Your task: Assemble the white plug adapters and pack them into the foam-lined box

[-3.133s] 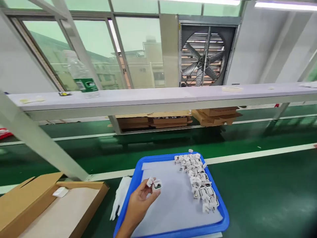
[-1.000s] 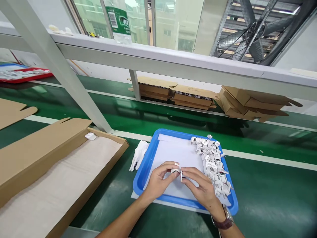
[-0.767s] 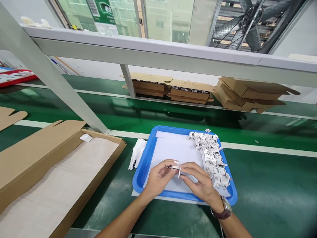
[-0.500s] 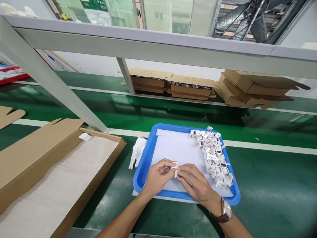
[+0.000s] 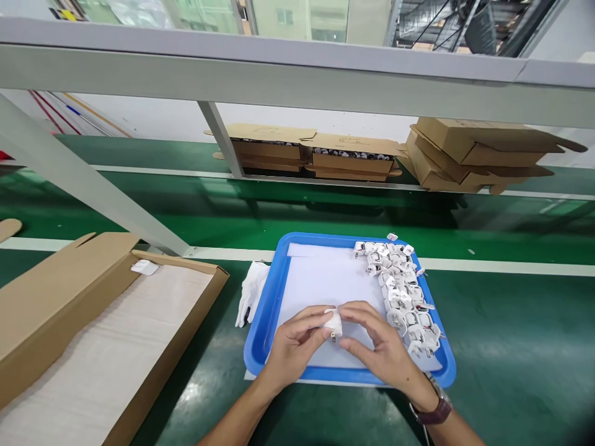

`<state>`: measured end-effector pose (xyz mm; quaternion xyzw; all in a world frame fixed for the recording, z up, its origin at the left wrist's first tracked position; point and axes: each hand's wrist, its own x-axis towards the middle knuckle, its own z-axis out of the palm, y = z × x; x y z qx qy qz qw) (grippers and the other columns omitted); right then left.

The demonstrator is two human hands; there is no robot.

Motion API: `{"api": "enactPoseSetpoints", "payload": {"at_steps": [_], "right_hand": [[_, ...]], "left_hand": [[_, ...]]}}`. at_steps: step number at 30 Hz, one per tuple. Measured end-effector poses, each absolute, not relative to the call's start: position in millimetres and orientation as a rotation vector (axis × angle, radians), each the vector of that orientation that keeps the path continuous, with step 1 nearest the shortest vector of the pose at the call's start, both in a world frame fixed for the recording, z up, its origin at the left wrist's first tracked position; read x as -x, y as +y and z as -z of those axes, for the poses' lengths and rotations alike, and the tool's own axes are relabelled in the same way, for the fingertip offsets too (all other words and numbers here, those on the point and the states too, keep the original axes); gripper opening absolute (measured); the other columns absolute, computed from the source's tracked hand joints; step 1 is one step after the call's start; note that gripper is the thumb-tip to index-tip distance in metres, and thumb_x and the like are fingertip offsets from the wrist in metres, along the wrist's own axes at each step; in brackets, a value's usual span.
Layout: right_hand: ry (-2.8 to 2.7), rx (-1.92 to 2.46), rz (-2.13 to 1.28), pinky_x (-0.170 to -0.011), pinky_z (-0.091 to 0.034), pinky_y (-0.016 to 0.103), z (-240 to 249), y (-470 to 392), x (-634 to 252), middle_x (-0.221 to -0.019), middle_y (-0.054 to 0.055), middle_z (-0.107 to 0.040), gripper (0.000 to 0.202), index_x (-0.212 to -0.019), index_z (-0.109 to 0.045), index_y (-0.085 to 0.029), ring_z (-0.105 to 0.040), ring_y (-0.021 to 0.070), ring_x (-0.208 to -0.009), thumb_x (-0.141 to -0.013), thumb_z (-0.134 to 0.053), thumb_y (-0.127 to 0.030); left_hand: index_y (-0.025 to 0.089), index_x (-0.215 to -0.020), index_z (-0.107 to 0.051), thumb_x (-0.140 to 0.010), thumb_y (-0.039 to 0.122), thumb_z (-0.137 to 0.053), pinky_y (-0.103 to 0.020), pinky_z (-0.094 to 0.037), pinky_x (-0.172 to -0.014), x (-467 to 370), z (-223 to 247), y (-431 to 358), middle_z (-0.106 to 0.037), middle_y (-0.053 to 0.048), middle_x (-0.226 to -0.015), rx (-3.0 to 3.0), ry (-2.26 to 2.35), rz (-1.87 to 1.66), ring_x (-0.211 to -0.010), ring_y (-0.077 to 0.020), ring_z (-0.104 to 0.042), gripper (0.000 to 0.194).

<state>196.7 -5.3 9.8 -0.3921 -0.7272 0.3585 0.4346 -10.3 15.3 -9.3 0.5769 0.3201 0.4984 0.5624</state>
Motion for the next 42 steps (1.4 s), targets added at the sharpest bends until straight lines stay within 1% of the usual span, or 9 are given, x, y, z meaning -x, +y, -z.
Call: {"api": "enactPoseSetpoints", "payload": {"at_steps": [4,7,11,15,21,29,38,40,42], "right_hand": [[-1.657,1.104,-1.180,-0.109,-0.055,0.040,-10,-2,-205,-0.126,0.005,-0.067,0.038,-0.134,-0.063,-0.031,-0.065,0.0215,-0.120,-0.097,-0.071,-0.035],[-1.636,1.114,-1.262,-0.107,-0.057,0.041,-10,0,-205,-0.122,0.005,-0.071,0.036,-0.131,-0.067,-0.030,-0.068,0.0223,-0.117,-0.096,-0.071,-0.039],[-1.634,1.090,-1.261,-0.097,-0.060,0.037,-10,2,-203,-0.114,0.004,-0.071,0.034,-0.128,-0.070,-0.031,-0.070,0.0216,-0.109,-0.095,-0.073,-0.036],[-1.591,1.112,-1.268,-0.096,-0.059,0.037,-8,2,-202,-0.111,0.005,-0.070,0.034,-0.125,-0.072,-0.031,-0.069,0.0216,-0.106,-0.091,-0.077,-0.031],[-1.566,1.096,-1.239,-0.095,-0.058,0.037,-6,-1,-197,-0.110,0.005,-0.068,0.032,-0.124,-0.071,-0.032,-0.068,0.0206,-0.104,-0.093,-0.075,-0.027],[-1.466,0.944,-1.455,-0.109,-0.056,0.044,-3,5,-201,-0.126,0.006,-0.069,0.034,-0.128,-0.069,-0.030,-0.068,0.0217,-0.120,-0.095,-0.073,-0.035],[-1.683,1.076,-1.131,-0.093,-0.064,0.039,-3,-2,-196,-0.123,0.008,-0.070,0.035,-0.137,-0.063,-0.031,-0.069,0.0236,-0.112,-0.102,-0.061,-0.026],[-1.689,1.087,-1.133,-0.094,-0.064,0.037,-2,-3,-195,-0.124,0.007,-0.070,0.034,-0.136,-0.063,-0.031,-0.069,0.0226,-0.113,-0.102,-0.062,-0.025],[-1.667,1.081,-1.169,-0.099,-0.062,0.037,-2,-3,-194,-0.124,0.006,-0.070,0.033,-0.135,-0.063,-0.031,-0.069,0.0215,-0.115,-0.102,-0.062,-0.025]], "left_hand": [[0.030,-0.120,-0.079,-0.094,0.018,-0.071,-0.029,-0.065,-0.073,11,8,14,-0.074,-0.011,-0.119,-1.434,0.695,-1.155,-0.098,-0.0229,-0.074,0.030],[0.032,-0.121,-0.078,-0.093,0.016,-0.072,-0.029,-0.064,-0.071,12,10,14,-0.074,-0.010,-0.117,-1.481,0.725,-1.148,-0.093,-0.0213,-0.073,0.032],[0.035,-0.125,-0.076,-0.095,0.013,-0.067,-0.030,-0.063,-0.071,11,9,13,-0.072,-0.009,-0.119,-1.481,0.706,-1.132,-0.092,-0.0202,-0.072,0.038],[0.034,-0.127,-0.074,-0.096,0.010,-0.065,-0.029,-0.063,-0.075,11,6,12,-0.070,-0.010,-0.123,-1.465,0.675,-1.104,-0.099,-0.0211,-0.071,0.041],[0.035,-0.127,-0.075,-0.097,0.009,-0.063,-0.028,-0.064,-0.073,11,7,13,-0.068,-0.010,-0.124,-1.451,0.666,-1.099,-0.095,-0.0195,-0.071,0.041],[0.031,-0.124,-0.077,-0.097,0.013,-0.065,-0.029,-0.065,-0.073,10,5,11,-0.070,-0.013,-0.122,-1.475,0.738,-1.126,-0.102,-0.0235,-0.071,0.035],[0.030,-0.125,-0.076,-0.097,0.015,-0.065,-0.033,-0.065,-0.082,13,8,12,-0.069,-0.013,-0.121,-1.512,0.762,-1.131,-0.111,-0.0260,-0.069,0.034],[0.028,-0.123,-0.077,-0.097,0.016,-0.065,-0.033,-0.065,-0.081,12,8,10,-0.068,-0.012,-0.120,-1.506,0.774,-1.130,-0.110,-0.0254,-0.070,0.031],[0.027,-0.121,-0.077,-0.098,0.017,-0.065,-0.033,-0.065,-0.078,10,7,9,-0.067,-0.012,-0.117,-1.481,0.796,-1.122,-0.100,-0.0225,-0.071,0.028]]}}
